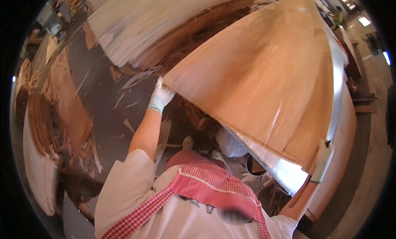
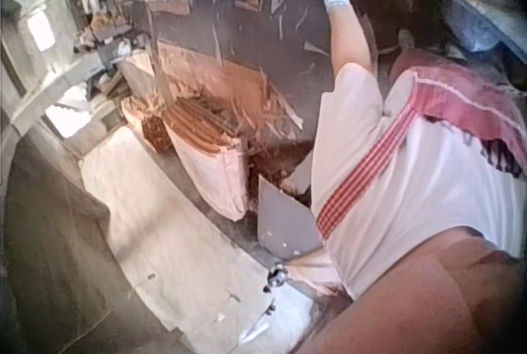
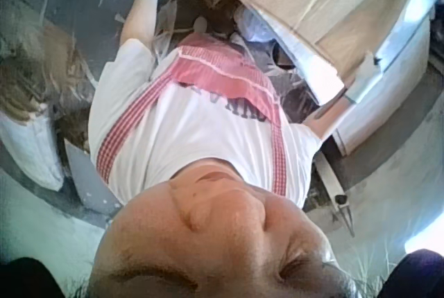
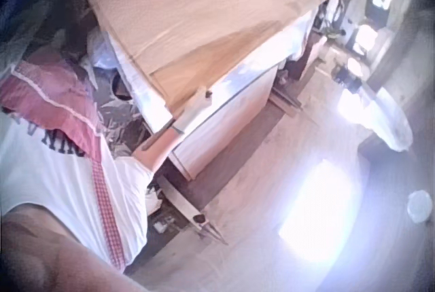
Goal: The person picks up thin wood veneers, applies them to gaps in larger plywood sheets, and trims the excess using a handheld blade.
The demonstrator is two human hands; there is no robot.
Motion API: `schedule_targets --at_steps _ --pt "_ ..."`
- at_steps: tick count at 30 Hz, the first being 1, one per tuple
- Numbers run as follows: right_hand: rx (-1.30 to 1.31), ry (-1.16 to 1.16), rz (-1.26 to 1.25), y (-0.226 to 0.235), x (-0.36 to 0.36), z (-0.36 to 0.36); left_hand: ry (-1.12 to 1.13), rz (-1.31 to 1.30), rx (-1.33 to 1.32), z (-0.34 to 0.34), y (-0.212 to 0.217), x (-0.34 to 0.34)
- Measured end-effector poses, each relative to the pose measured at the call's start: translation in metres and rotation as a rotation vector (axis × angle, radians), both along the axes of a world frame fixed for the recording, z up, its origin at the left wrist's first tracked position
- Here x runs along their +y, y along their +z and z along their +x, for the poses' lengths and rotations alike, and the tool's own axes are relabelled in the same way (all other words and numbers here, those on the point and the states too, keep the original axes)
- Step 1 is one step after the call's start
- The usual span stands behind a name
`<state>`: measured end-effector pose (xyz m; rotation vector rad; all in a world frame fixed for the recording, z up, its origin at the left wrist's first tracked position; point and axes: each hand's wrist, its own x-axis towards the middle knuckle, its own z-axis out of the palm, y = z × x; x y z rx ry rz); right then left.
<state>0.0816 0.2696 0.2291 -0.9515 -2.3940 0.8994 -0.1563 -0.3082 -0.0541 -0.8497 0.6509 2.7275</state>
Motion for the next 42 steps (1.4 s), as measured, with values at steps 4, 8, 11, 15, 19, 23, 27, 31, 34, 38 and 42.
schedule_targets --at_steps 4,8,11,15,19,23,27,31,34,38,42 --pt "-0.136 -0.183 -0.024 0.011 -0.048 0.050 -0.037 0.024 0.331 -0.007 -0.038 -0.028" --pt "-0.141 -0.239 -0.015 0.000 -0.060 0.124 0.033 -0.235 0.324 0.006 -0.008 -0.033" --pt "-0.133 -0.302 -0.055 0.005 -0.058 0.155 0.074 -0.380 0.373 0.018 0.038 -0.011" --pt "-0.130 -0.310 0.002 -0.014 -0.028 0.184 0.039 -0.567 0.417 0.020 0.079 0.032" --pt "-0.146 -0.263 0.115 -0.030 0.061 0.171 -0.037 -0.542 0.338 0.004 0.062 0.087" --pt "-0.181 -0.239 0.186 -0.047 0.149 0.173 -0.034 -0.469 0.229 0.000 0.046 0.188" --pt "-0.236 -0.301 0.281 -0.097 0.256 0.225 -0.108 -0.505 0.145 0.063 0.048 0.298" --pt "-0.289 -0.283 0.266 -0.130 0.285 0.249 -0.190 -0.479 0.130 0.113 0.006 0.309" --pt "-0.247 -0.256 0.212 -0.146 0.299 0.282 -0.174 -0.506 0.100 0.166 0.001 0.312" --pt "-0.235 -0.271 0.207 -0.195 0.333 0.326 -0.270 -0.554 0.078 0.199 0.016 0.321" --pt "-0.299 -0.312 0.193 -0.205 0.358 0.343 -0.374 -0.576 0.109 0.191 0.016 0.319"
